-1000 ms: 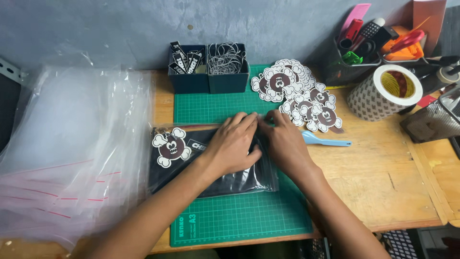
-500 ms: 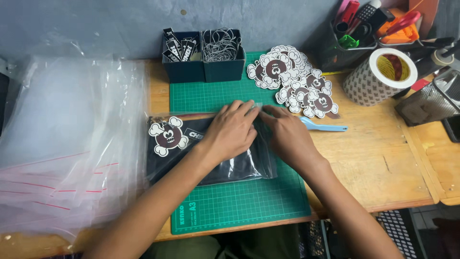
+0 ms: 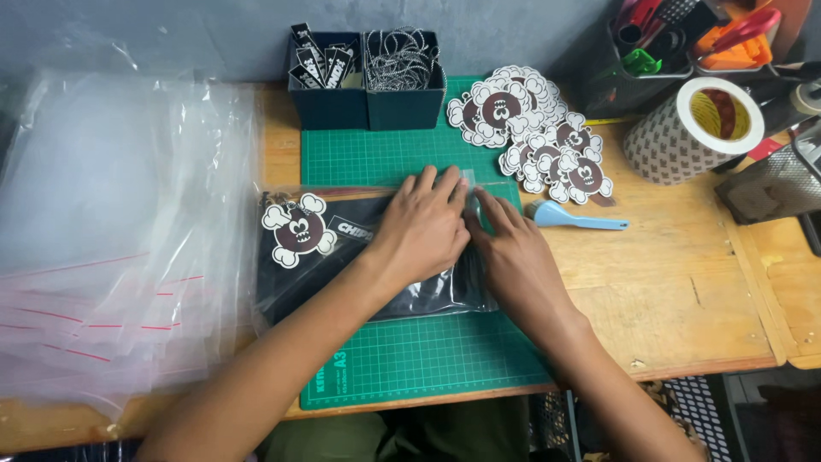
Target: The person attaches a bear-shaped keychain to a black shoulder bag, places the bag into a clear plastic bag, and seals it. They then retrieve another bag from a basket and use a blue plastic tool to smooth and press the bag's surface.
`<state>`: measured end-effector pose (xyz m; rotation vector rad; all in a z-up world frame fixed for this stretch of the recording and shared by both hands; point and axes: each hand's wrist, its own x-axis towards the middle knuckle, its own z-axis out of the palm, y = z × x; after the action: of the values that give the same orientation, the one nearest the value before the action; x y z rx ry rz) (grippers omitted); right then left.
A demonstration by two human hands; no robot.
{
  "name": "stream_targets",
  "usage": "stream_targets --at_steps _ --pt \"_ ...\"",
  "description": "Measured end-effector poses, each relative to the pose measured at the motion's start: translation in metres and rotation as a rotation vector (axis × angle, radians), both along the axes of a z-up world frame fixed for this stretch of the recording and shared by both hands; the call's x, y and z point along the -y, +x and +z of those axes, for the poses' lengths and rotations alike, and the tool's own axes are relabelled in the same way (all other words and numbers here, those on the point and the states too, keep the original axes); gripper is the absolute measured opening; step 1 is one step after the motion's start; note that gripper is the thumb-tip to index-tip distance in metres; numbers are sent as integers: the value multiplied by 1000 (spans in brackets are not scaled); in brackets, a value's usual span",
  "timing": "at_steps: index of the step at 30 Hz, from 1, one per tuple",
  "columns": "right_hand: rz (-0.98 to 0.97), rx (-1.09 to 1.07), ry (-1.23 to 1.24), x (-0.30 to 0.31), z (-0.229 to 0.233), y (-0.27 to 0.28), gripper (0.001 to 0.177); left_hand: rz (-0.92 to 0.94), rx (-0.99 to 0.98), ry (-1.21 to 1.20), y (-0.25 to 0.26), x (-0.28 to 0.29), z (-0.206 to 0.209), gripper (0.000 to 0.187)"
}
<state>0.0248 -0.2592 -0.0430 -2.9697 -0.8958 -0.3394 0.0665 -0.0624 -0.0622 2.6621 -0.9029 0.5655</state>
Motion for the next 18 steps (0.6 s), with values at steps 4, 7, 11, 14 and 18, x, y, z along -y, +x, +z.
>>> stream_targets --at_steps 4,7,11,14,18 --pt "9 -8 57 2 1 -22 50 -15 -22 -28 -6 -3 7 69" --pt "8 -30 118 5 2 -36 49 -8 -41 -21 -10 -2 7 74" --pt "-14 -20 133 5 3 -58 50 19 -32 -7 -13 -1 7 78" --pt "-30 -32 156 6 6 -71 52 19 -38 -14 -15 -1 10 82" --pt "-53 -36 149 5 6 -85 55 20 -38 -13 -14 -1 10 89"
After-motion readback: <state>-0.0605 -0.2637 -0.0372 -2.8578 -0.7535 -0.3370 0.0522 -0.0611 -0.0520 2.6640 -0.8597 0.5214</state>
